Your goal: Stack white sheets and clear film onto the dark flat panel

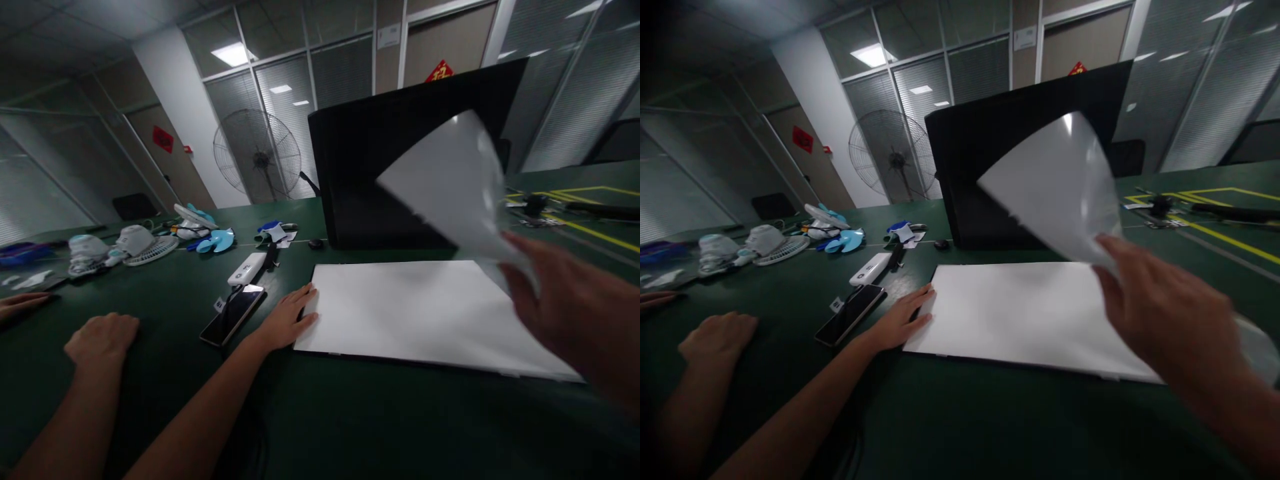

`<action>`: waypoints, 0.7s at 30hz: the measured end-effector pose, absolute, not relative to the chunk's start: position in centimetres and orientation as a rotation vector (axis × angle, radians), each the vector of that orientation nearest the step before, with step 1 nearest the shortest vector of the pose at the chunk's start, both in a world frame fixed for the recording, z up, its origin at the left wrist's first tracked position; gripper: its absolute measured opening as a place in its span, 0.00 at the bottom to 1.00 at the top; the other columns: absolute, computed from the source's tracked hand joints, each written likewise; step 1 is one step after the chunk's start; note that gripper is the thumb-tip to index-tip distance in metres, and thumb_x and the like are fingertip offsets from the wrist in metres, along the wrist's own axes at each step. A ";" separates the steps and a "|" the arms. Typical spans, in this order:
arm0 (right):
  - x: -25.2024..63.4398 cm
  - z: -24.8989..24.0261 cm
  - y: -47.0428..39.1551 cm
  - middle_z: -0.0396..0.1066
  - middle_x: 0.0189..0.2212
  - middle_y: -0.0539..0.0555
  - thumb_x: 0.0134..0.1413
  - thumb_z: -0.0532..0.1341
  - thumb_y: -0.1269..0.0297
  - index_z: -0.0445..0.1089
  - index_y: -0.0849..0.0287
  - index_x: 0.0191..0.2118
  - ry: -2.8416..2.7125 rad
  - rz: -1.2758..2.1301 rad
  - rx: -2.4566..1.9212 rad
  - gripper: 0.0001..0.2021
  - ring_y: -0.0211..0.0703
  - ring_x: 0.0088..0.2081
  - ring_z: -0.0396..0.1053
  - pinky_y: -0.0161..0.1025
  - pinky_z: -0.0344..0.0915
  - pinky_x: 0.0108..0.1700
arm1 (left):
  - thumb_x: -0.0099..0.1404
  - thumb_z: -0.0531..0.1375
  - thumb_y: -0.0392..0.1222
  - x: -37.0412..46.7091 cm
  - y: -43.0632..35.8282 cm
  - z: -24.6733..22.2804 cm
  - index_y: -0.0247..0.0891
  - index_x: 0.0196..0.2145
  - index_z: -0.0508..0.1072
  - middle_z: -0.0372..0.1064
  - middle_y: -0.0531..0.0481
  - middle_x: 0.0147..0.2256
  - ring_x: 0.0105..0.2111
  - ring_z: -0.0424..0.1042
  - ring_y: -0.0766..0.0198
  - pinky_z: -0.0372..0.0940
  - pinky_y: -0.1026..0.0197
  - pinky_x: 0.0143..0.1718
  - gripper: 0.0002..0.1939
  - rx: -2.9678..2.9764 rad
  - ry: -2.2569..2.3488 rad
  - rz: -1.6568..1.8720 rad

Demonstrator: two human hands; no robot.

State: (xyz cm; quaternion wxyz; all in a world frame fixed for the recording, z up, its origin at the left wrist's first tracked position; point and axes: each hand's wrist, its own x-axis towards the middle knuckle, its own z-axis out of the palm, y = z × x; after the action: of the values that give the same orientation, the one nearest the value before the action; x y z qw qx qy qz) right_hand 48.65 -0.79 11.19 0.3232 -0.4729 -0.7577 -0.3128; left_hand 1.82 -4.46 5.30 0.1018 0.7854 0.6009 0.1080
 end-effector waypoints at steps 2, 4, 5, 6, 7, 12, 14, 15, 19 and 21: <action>44.8 9.8 -2.2 0.67 0.61 0.62 0.71 0.52 0.58 0.62 0.61 0.66 -2.218 -0.725 -0.981 0.23 0.54 0.56 0.71 0.50 0.69 0.53 | 0.75 0.52 0.55 1.6 -4.2 4.9 0.38 0.70 0.59 0.49 0.41 0.72 0.70 0.52 0.47 0.49 0.41 0.69 0.32 2.330 1.775 0.335; 42.4 7.7 -2.7 0.66 0.63 0.59 0.72 0.50 0.58 0.63 0.58 0.66 -2.403 -0.539 -0.821 0.22 0.51 0.59 0.68 0.50 0.68 0.58 | 0.73 0.54 0.55 1.3 -3.9 4.4 0.38 0.69 0.60 0.51 0.40 0.71 0.69 0.54 0.45 0.50 0.41 0.69 0.32 2.352 1.746 0.361; 41.7 6.5 -2.7 0.65 0.64 0.58 0.73 0.50 0.58 0.62 0.57 0.67 -2.475 -0.430 -0.801 0.23 0.50 0.61 0.67 0.51 0.67 0.60 | 0.72 0.56 0.54 1.1 -3.7 4.2 0.38 0.70 0.60 0.52 0.40 0.71 0.69 0.54 0.44 0.50 0.41 0.69 0.33 2.367 1.721 0.374; 41.4 5.5 -2.5 0.64 0.65 0.57 0.73 0.50 0.57 0.61 0.55 0.68 -2.540 -0.321 -0.808 0.24 0.50 0.62 0.66 0.52 0.66 0.61 | 0.71 0.57 0.53 1.0 -3.6 4.0 0.38 0.70 0.59 0.51 0.40 0.71 0.69 0.54 0.44 0.50 0.41 0.69 0.34 2.381 1.697 0.384; 41.3 4.6 -2.3 0.62 0.66 0.56 0.72 0.51 0.55 0.60 0.53 0.69 -2.600 -0.214 -0.824 0.25 0.51 0.63 0.64 0.53 0.65 0.62 | 0.71 0.58 0.51 0.8 -3.5 3.8 0.38 0.71 0.57 0.50 0.40 0.72 0.70 0.53 0.44 0.49 0.41 0.70 0.35 2.388 1.679 0.389; 42.1 3.3 -1.4 0.52 0.70 0.57 0.70 0.53 0.46 0.56 0.51 0.72 -2.764 0.132 -0.848 0.31 0.58 0.68 0.56 0.61 0.60 0.66 | 0.74 0.50 0.47 0.8 -3.5 3.7 0.34 0.72 0.53 0.48 0.39 0.72 0.71 0.51 0.49 0.46 0.44 0.71 0.33 2.340 1.740 0.381; 42.4 3.6 -1.3 0.51 0.71 0.57 0.68 0.55 0.44 0.55 0.50 0.72 -2.773 0.187 -0.829 0.33 0.59 0.69 0.54 0.62 0.59 0.67 | 0.75 0.47 0.48 1.0 -3.6 3.9 0.34 0.72 0.53 0.49 0.40 0.72 0.71 0.52 0.51 0.46 0.46 0.71 0.32 2.322 1.744 0.403; 42.4 3.8 -1.2 0.50 0.71 0.57 0.67 0.56 0.44 0.54 0.50 0.72 -2.771 0.212 -0.818 0.33 0.60 0.69 0.54 0.62 0.59 0.67 | 0.76 0.45 0.48 1.1 -3.6 4.0 0.34 0.72 0.53 0.50 0.40 0.72 0.71 0.52 0.52 0.46 0.46 0.71 0.32 2.303 1.744 0.421; 42.0 4.2 -1.1 0.48 0.71 0.56 0.68 0.56 0.44 0.52 0.48 0.73 -2.796 0.307 -0.768 0.34 0.60 0.70 0.50 0.65 0.52 0.70 | 0.78 0.39 0.54 1.4 -3.8 4.4 0.34 0.72 0.55 0.53 0.42 0.71 0.70 0.53 0.52 0.47 0.46 0.71 0.33 2.185 1.786 0.483; 41.6 4.2 -0.9 0.47 0.72 0.55 0.68 0.55 0.44 0.50 0.47 0.74 -2.822 0.338 -0.745 0.34 0.59 0.71 0.48 0.66 0.48 0.71 | 0.77 0.39 0.59 1.6 -3.8 4.6 0.33 0.72 0.54 0.52 0.40 0.71 0.70 0.53 0.50 0.47 0.46 0.71 0.36 2.179 1.793 0.466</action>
State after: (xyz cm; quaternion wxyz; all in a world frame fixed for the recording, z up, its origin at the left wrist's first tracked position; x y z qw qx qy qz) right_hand 41.61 -0.92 4.21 0.1018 -0.2522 -0.9555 0.1143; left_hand 1.55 -3.85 4.56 0.1404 0.7543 0.6207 0.1613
